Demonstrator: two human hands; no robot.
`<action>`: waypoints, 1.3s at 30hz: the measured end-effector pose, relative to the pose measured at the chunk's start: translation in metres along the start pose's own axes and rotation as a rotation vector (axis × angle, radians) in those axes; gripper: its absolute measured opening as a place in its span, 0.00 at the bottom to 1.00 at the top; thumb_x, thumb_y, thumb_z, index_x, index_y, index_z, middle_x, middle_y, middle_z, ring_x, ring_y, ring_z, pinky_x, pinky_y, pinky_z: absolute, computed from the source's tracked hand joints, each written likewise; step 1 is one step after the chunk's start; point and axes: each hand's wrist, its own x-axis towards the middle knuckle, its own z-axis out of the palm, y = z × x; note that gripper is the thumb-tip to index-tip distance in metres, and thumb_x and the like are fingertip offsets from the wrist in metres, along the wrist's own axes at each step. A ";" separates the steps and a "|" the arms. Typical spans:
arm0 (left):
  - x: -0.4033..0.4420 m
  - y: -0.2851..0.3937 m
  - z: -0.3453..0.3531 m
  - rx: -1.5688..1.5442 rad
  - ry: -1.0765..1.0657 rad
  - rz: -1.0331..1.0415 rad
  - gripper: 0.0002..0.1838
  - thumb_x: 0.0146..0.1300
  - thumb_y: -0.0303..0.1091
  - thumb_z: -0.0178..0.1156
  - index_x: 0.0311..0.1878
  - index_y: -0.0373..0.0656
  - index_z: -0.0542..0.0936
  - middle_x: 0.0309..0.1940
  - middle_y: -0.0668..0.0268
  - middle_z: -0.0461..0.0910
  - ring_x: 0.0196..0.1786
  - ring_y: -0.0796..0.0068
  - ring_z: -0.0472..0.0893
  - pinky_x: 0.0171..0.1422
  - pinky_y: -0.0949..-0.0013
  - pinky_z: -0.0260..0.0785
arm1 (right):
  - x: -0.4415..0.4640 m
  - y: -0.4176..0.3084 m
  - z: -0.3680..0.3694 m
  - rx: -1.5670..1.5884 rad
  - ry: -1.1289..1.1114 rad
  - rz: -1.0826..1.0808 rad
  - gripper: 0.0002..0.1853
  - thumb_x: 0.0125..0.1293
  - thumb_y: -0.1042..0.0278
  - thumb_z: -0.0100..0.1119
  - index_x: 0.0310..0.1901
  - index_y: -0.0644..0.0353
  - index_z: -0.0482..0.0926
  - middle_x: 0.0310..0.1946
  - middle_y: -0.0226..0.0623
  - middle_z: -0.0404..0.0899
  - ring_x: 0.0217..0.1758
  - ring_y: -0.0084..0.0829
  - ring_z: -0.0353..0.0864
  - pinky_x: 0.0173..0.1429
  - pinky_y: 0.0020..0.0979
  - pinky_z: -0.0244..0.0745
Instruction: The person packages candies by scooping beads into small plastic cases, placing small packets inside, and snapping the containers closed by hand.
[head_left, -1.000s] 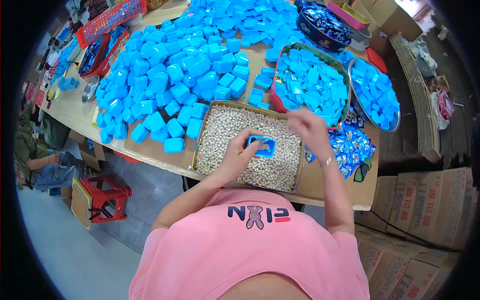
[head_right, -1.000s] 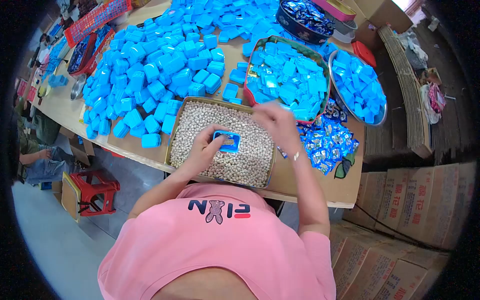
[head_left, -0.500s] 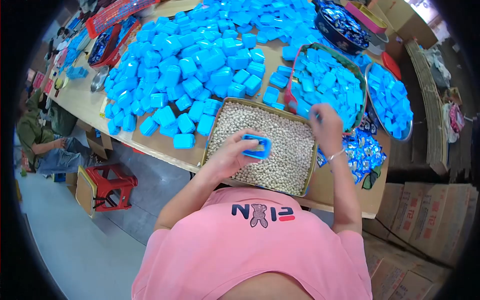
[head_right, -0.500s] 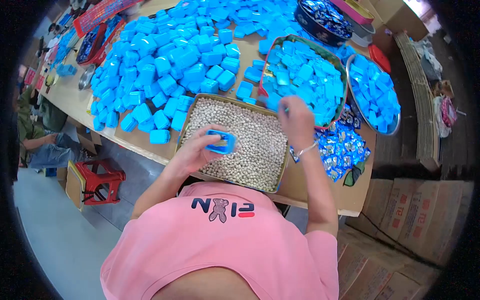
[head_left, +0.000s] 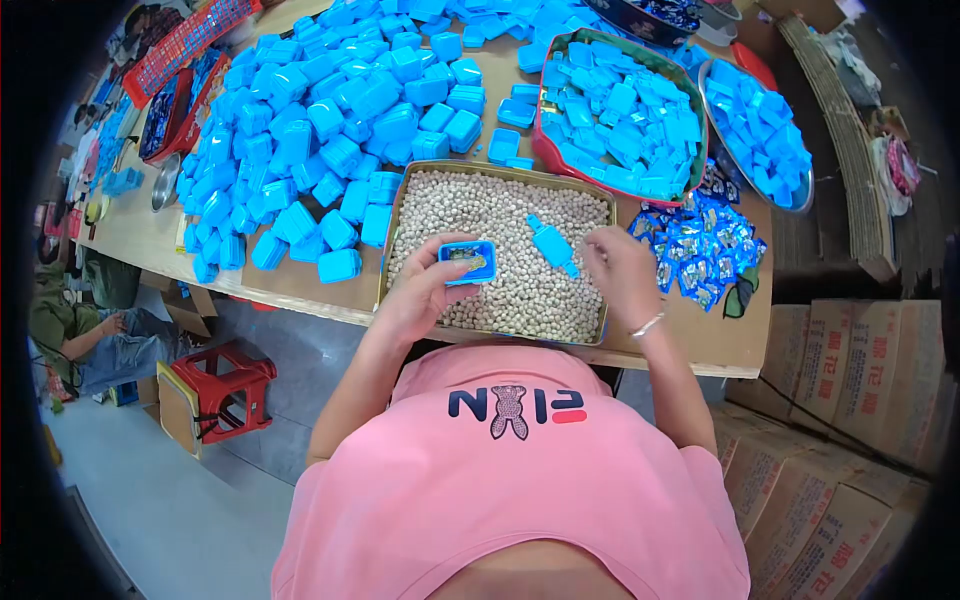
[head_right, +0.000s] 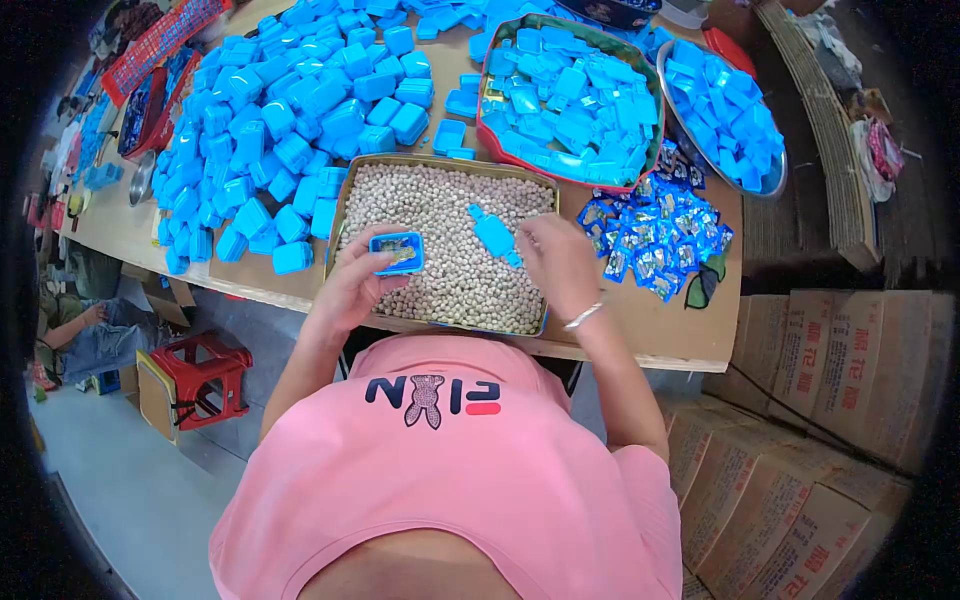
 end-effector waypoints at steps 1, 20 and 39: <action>0.000 -0.003 0.002 0.057 -0.047 0.030 0.23 0.57 0.18 0.59 0.57 0.41 0.73 0.45 0.61 0.80 0.42 0.74 0.81 0.41 0.78 0.76 | 0.001 -0.008 0.013 -0.054 0.032 -0.089 0.06 0.54 0.72 0.64 0.34 0.60 0.79 0.30 0.35 0.78 0.29 0.35 0.75 0.36 0.33 0.71; -0.007 -0.015 0.012 0.306 -0.336 0.177 0.34 0.48 0.11 0.62 0.61 0.42 0.71 0.55 0.62 0.77 0.50 0.73 0.79 0.55 0.73 0.73 | 0.014 -0.003 0.022 0.042 -0.202 -0.144 0.10 0.49 0.74 0.65 0.35 0.58 0.78 0.35 0.36 0.77 0.35 0.37 0.75 0.39 0.34 0.71; -0.015 -0.011 0.032 0.649 -0.188 0.400 0.25 0.50 0.19 0.65 0.54 0.41 0.77 0.38 0.67 0.80 0.38 0.79 0.77 0.43 0.77 0.70 | 0.007 -0.080 -0.019 0.209 -0.029 -0.548 0.17 0.48 0.74 0.70 0.43 0.55 0.82 0.45 0.32 0.80 0.42 0.32 0.76 0.46 0.32 0.72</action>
